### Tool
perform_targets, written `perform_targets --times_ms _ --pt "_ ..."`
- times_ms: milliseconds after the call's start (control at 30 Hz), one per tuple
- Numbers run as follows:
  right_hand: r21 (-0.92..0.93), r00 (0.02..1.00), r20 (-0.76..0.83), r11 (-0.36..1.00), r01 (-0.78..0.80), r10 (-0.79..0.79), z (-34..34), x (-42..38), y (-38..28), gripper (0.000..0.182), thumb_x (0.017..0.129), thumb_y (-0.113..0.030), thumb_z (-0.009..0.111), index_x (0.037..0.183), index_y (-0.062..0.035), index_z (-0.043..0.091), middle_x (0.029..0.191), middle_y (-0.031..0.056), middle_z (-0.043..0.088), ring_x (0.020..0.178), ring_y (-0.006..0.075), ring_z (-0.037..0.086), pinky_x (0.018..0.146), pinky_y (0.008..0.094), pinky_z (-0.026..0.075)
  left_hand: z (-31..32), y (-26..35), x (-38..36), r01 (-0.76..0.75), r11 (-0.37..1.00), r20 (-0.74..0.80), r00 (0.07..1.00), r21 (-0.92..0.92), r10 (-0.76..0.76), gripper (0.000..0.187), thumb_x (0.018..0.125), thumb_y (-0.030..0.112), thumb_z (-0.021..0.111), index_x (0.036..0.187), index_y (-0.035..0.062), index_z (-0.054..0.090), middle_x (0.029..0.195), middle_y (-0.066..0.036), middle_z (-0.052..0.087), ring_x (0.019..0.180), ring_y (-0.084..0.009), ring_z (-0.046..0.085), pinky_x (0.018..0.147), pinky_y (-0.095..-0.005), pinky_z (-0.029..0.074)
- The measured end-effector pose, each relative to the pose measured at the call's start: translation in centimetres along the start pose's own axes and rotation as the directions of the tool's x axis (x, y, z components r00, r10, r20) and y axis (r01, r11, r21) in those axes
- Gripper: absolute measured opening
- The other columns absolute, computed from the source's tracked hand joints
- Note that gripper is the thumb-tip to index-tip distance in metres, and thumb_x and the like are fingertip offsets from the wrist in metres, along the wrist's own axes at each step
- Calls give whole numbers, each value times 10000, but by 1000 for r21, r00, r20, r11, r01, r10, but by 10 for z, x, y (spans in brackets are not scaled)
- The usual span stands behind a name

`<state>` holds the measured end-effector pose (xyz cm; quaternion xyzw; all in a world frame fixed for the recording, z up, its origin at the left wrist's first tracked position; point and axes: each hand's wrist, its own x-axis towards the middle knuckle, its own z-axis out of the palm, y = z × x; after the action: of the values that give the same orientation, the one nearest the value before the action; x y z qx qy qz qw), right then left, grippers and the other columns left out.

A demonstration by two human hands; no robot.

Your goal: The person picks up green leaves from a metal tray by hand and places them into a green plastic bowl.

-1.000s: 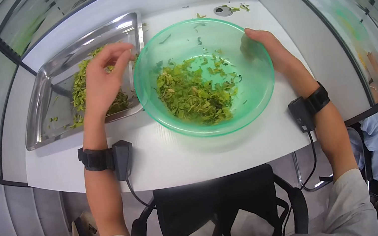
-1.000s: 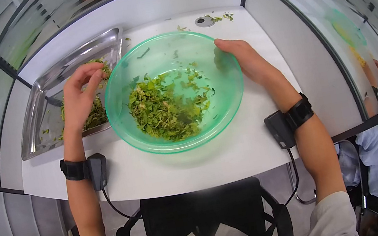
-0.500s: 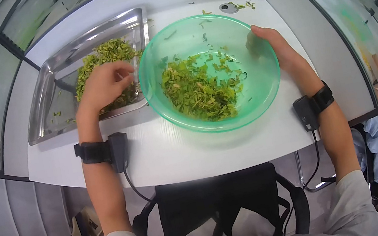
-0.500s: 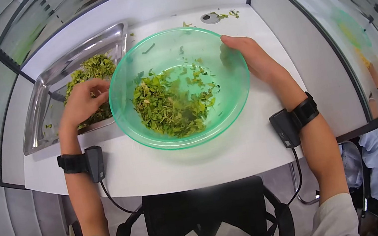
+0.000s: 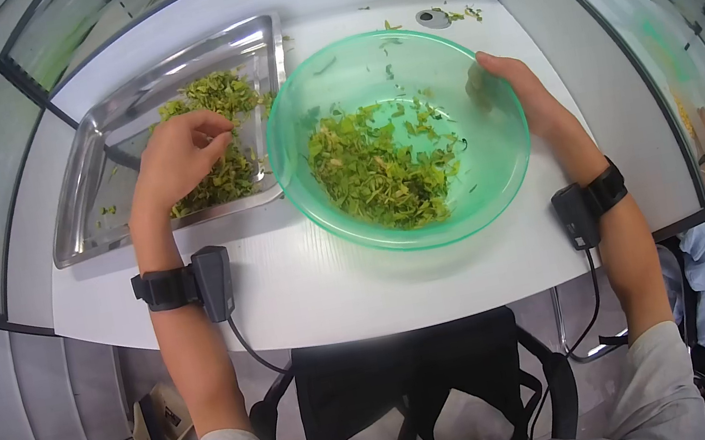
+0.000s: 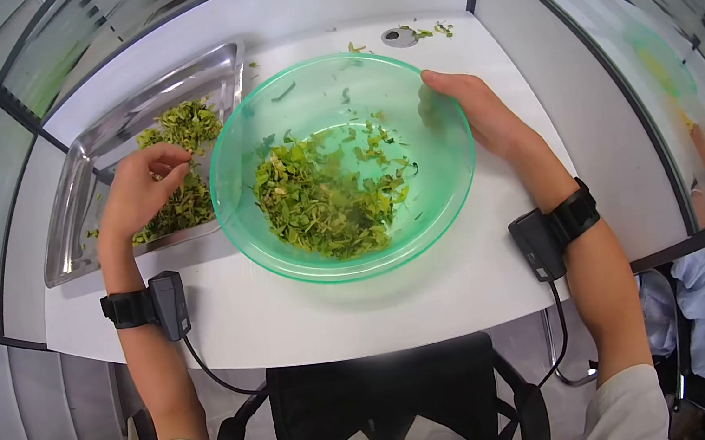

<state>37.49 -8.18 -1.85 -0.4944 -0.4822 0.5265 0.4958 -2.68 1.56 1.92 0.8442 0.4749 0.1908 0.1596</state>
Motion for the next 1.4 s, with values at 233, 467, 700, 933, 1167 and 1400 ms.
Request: perform_targets --times_ms 233,467,700,933,1167,1400 --pt "4 1000 10 1000 6 -6 0 0 0 348 922 -378 553 855 -41 609 785 18 587 703 98 543 658 258 455 1 12 0 -46 999 -151 987 9 47 149 828 119 651 929 11 668 798 -74 688 697 -154 634 674 -292 504" --pt "-1 1000 1 1000 6 -6 0 0 0 352 921 -382 558 856 -39 607 789 21 586 705 102 542 660 261 456 -1 14 2 -2 998 -229 973 -55 -10 126 794 102 697 900 38 674 779 -29 674 690 -101 611 636 -245 481" --pt "-3 1000 -11 1000 1 -1 0 0 0 357 915 -387 566 873 -35 610 796 23 593 709 101 550 661 259 461 1 9 5 -88 988 -311 949 -127 44 162 779 55 700 935 34 660 814 -8 654 704 -84 590 630 -230 484" --pt "6 1000 -8 1000 -7 7 1 -1 0 356 920 -384 559 871 -35 609 793 20 593 706 95 549 655 254 459 4 27 3 -44 933 -306 949 -358 -73 173 803 22 670 974 4 647 890 -56 666 853 -124 627 776 -245 497" --pt "3 1000 8 1000 3 -3 0 1 2 353 922 -381 553 863 -37 605 779 25 584 695 105 542 647 260 453 10 34 -1 -465 659 -229 880 -592 415 195 799 -47 640 990 -9 636 1047 -103 634 1022 -165 578 909 -288 444" --pt "14 1000 -10 1000 -5 5 3 -1 -2 349 924 -378 553 871 -36 602 777 20 582 697 100 546 646 258 458 2 -6 9 -135 847 -233 972 -513 14 118 822 51 679 934 22 651 981 -22 649 850 -103 591 775 -251 460"
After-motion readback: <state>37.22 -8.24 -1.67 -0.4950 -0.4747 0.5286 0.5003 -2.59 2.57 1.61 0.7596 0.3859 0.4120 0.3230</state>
